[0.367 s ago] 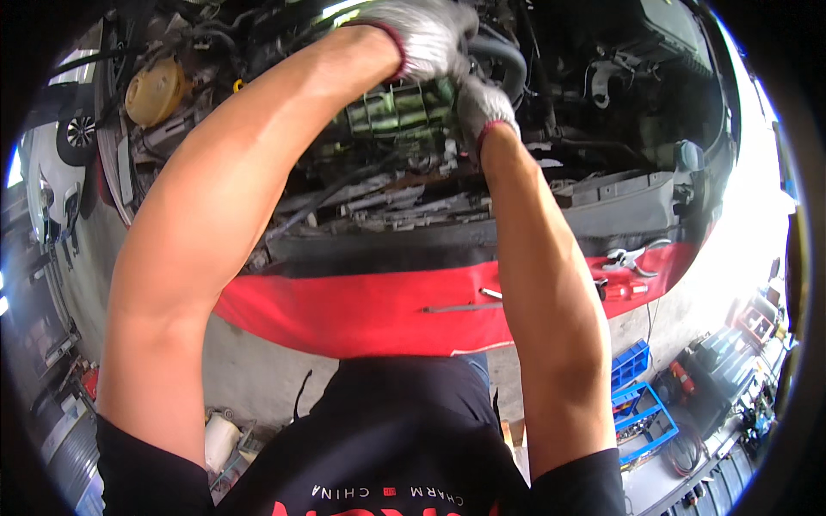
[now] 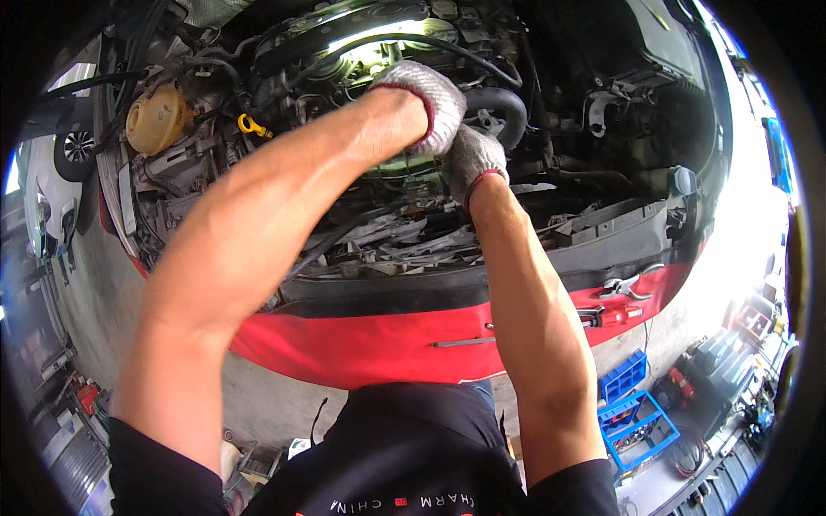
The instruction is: The person works on a car engine with the hood open, using a wrench to tighten bolts and adjusting hoses and components within the engine bay. The person removes a plastic cover and continues to manipulate engine parts with both hands.
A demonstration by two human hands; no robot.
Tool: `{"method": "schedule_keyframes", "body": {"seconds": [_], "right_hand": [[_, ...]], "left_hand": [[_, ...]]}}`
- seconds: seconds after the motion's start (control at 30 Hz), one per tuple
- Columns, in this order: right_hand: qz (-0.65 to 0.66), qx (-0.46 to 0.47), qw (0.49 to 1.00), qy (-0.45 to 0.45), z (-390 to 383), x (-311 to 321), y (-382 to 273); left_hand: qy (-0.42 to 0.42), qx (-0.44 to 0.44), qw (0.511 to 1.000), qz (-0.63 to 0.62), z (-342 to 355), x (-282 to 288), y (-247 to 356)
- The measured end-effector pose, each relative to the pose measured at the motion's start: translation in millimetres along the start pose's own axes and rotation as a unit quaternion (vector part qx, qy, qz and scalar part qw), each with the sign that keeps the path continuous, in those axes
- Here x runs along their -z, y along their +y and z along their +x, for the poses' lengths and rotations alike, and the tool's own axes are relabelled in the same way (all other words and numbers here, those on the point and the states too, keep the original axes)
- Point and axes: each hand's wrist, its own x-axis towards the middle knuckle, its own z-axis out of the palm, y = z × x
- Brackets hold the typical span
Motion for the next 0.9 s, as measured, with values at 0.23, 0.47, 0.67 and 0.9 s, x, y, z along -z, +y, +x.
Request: {"method": "schedule_keyframes", "body": {"seconds": [0.23,0.47,0.67,0.9], "right_hand": [[0.197,-0.233,0.948,0.090,0,-15,-8],[-0.116,-0.164,0.974,0.108,-14,-17,-57],[-0.115,-0.201,0.969,0.091,-8,-12,-60],[-0.276,-0.134,0.952,-0.026,33,1,0]], "left_hand": [[0.065,0.040,0.987,-0.138,-27,-70,-9],[0.280,0.136,0.910,-0.274,-54,-182,21],[0.215,0.128,0.857,-0.451,-70,-148,-14],[0.296,0.113,0.877,-0.360,-51,-71,-3]]}}
